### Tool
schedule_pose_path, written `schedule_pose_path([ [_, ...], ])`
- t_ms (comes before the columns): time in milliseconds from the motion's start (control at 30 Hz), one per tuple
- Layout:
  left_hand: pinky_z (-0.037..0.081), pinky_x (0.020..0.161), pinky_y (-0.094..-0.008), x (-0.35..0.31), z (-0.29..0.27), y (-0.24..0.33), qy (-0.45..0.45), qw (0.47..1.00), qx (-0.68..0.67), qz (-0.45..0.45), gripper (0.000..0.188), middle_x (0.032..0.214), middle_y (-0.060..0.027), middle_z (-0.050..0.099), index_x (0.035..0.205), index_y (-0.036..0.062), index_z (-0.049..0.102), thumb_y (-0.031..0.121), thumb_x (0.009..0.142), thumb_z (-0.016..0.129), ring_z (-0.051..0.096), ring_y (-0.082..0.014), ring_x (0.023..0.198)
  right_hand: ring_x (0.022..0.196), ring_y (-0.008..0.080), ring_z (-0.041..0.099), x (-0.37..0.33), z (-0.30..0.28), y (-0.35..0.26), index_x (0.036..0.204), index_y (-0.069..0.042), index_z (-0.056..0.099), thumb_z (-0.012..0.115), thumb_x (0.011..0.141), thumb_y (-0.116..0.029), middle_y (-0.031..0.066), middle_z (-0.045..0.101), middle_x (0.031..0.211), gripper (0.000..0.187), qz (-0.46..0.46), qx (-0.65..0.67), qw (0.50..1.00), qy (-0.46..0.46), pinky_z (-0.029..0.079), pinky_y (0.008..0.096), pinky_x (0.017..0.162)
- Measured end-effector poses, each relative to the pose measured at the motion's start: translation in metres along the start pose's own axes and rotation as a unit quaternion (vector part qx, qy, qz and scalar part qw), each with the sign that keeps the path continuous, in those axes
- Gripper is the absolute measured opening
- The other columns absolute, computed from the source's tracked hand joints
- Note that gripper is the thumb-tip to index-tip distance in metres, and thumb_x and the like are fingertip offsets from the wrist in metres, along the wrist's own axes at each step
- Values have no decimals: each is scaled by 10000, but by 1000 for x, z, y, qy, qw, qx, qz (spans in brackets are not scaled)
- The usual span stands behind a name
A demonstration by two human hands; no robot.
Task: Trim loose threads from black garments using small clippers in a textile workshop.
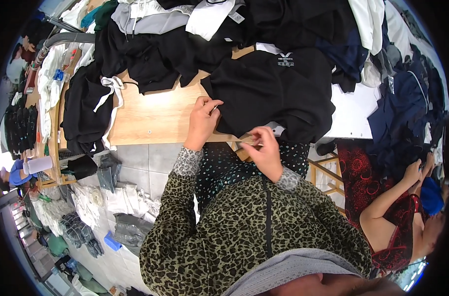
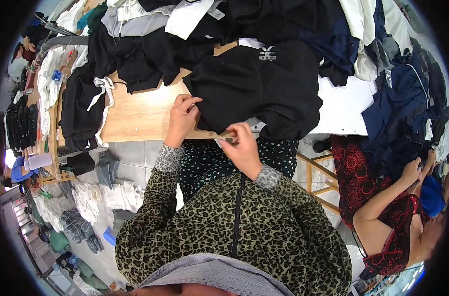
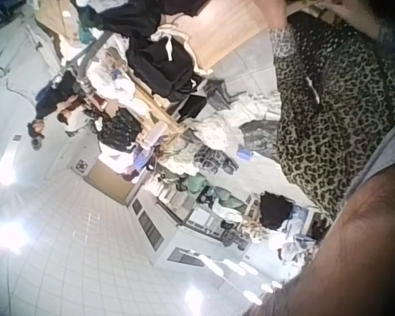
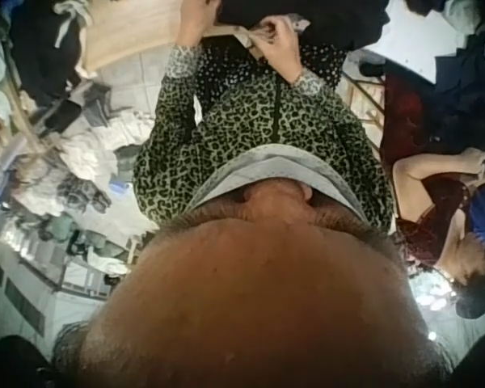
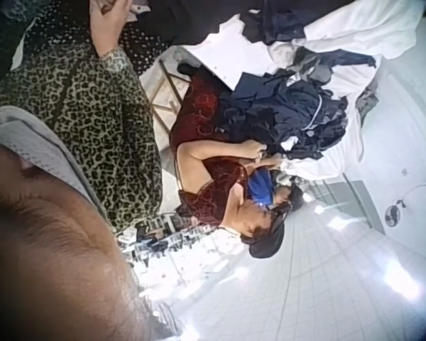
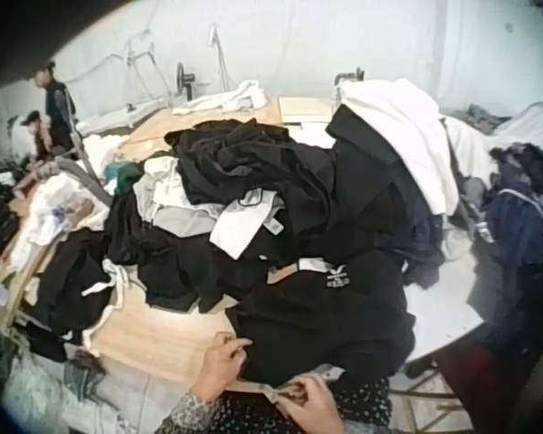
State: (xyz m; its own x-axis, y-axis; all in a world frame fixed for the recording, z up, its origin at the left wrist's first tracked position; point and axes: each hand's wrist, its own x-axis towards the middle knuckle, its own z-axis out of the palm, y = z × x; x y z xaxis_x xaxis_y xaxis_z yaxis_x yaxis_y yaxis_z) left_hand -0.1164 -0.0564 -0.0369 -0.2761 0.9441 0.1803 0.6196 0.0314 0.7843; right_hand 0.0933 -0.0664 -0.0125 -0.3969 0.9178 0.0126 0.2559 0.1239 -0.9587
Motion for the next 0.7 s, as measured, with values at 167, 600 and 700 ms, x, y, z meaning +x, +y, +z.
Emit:
schedule_pose_path([
  [167,453,584,-275,-3,2,57,-30,987,-155,29,143,824,-88,564,859,9,643,-2,717,626,569,-184,672,832,338,518,29,30,13,1062,33,451,755,666,-121,187,484,959,522,-63,-146,983,87,440,389,730],
  [600,491,662,-313,18,33,54,-35,995,-94,-6,312,1004,-122,503,1018,67,630,62,717,713,575,-242,795,1028,228,592,25,-57,-1,1184,-21,544,377,980,-272,90,623,1133,364,286,646,706,-52,416,398,964],
  [700,488,653,-290,11,37,45,-20,996,-89,-21,347,1025,-109,500,1058,62,615,59,727,721,565,-213,770,990,209,595,26,-59,-2,1146,-40,555,394,977,-277,69,629,1085,333,273,663,695,-50,422,397,945],
])
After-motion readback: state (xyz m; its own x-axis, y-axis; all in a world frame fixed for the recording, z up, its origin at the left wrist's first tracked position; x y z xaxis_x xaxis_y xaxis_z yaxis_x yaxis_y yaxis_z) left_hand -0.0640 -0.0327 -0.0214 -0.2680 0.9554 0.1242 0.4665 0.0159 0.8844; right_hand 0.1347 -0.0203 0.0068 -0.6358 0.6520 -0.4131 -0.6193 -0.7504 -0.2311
